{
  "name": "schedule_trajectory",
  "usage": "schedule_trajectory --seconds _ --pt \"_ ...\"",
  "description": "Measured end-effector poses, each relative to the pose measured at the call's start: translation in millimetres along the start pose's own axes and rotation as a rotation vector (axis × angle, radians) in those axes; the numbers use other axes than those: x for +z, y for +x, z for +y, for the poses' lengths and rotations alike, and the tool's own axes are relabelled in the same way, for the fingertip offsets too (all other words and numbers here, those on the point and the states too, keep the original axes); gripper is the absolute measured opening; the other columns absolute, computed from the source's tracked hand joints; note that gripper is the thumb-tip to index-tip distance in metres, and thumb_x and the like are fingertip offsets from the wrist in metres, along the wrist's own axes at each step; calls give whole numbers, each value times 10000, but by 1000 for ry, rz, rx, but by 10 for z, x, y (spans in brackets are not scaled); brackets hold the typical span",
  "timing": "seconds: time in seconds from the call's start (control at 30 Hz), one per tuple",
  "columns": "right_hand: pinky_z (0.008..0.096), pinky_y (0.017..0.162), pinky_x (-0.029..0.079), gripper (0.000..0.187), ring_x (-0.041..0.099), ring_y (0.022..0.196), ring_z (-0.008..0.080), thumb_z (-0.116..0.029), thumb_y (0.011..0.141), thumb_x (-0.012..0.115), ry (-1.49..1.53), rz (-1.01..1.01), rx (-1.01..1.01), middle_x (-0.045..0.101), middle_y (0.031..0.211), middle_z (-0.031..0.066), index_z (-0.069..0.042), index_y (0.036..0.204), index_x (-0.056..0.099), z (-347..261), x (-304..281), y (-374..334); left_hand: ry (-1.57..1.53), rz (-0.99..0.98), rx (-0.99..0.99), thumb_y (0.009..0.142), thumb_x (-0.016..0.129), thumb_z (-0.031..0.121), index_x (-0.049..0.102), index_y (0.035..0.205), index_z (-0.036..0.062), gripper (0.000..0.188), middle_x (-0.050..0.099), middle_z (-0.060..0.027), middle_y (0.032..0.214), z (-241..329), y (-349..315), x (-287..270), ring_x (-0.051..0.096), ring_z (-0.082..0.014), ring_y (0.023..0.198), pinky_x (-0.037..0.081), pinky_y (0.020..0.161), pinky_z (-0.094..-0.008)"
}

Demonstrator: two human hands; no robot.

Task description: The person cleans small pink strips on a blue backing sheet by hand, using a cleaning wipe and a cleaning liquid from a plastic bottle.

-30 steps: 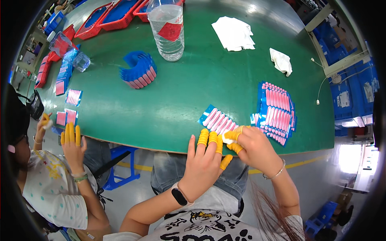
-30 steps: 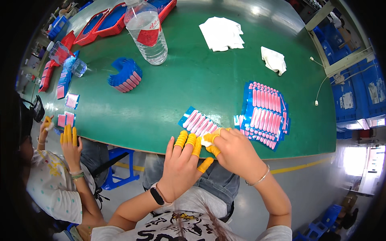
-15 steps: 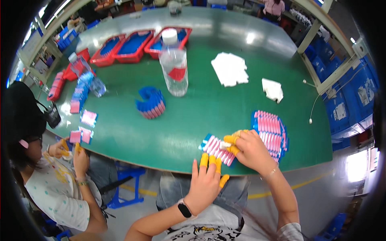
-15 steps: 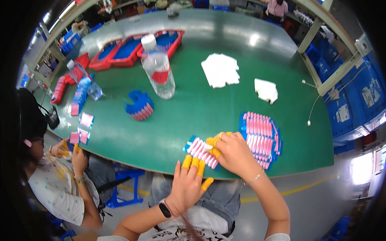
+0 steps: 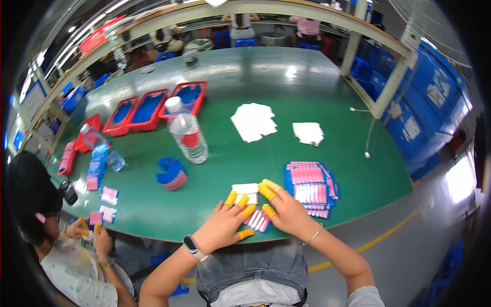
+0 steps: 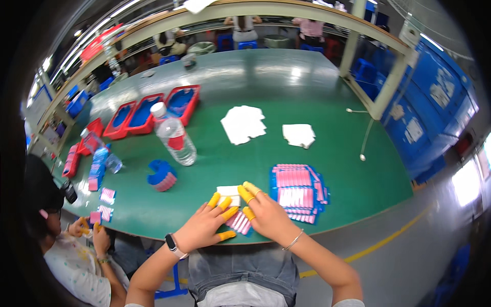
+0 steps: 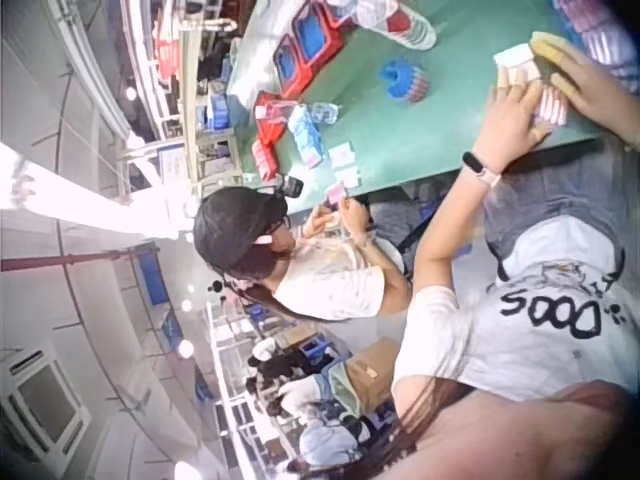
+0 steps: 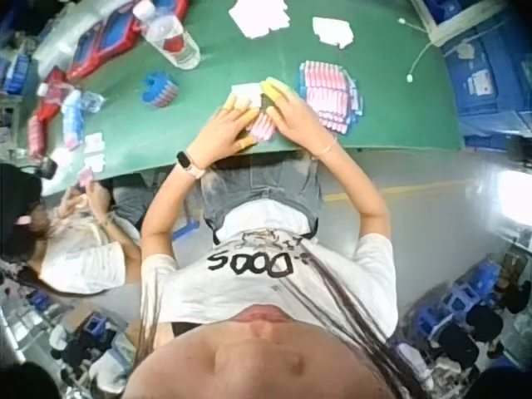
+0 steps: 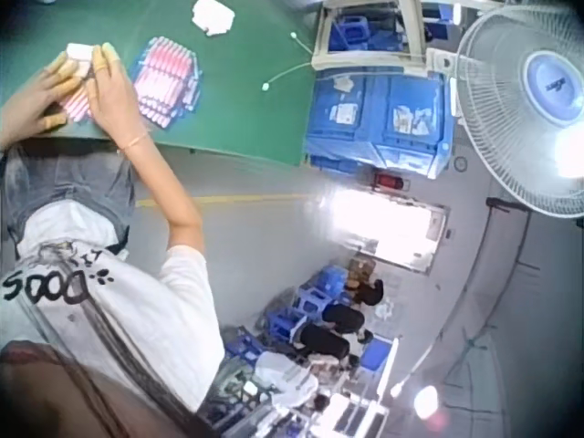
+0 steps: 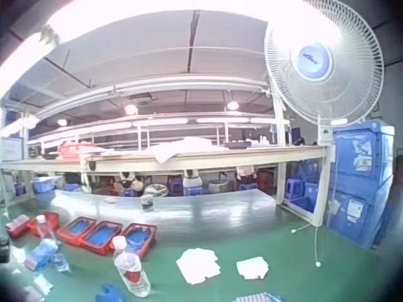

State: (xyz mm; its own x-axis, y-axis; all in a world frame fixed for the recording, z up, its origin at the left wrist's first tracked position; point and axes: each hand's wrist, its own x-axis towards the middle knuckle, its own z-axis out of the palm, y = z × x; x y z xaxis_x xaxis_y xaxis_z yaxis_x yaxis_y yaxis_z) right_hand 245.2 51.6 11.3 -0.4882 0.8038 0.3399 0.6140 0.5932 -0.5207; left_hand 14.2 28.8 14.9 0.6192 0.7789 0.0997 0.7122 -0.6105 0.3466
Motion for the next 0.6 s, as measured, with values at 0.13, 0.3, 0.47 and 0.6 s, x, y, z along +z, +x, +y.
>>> schedule_trajectory --seconds 0.13,0.3,0.47,0.6 --pt "393 982 503 543 565 1204 362 -157 870 695 88 17 15 504 1393 188 -32 1372 528 -40 -82 -301 99 -77 12 870 691 377 630 1281 108 495 457 -190 1459 102 -69 57 339 -447 1401 247 1131 -621" --pt "432 928 516 573 577 1147 420 -226 860 713 141 -58 -80 321 1508 281 2 1351 525 -148 64 -563 229 -46 61 847 710 388 607 1307 102 552 526 -137 1370 303 -269 147 411 -363 1379 168 1127 -696" --pt "423 861 539 496 639 1025 389 -97 828 719 231 -147 -111 281 1519 309 32 1279 557 -74 220 -663 196 -17 106 805 760 355 647 1136 74 449 592 -89 1139 328 -205 191 566 -300 1161 249 1123 -660" --pt "395 872 548 494 599 1147 367 -34 835 691 265 -71 -123 260 1534 287 21 1304 543 -6 203 -666 166 17 100 844 724 350 649 1092 57 392 590 -73 999 435 -84 79 595 -272 1046 395 1029 -565"
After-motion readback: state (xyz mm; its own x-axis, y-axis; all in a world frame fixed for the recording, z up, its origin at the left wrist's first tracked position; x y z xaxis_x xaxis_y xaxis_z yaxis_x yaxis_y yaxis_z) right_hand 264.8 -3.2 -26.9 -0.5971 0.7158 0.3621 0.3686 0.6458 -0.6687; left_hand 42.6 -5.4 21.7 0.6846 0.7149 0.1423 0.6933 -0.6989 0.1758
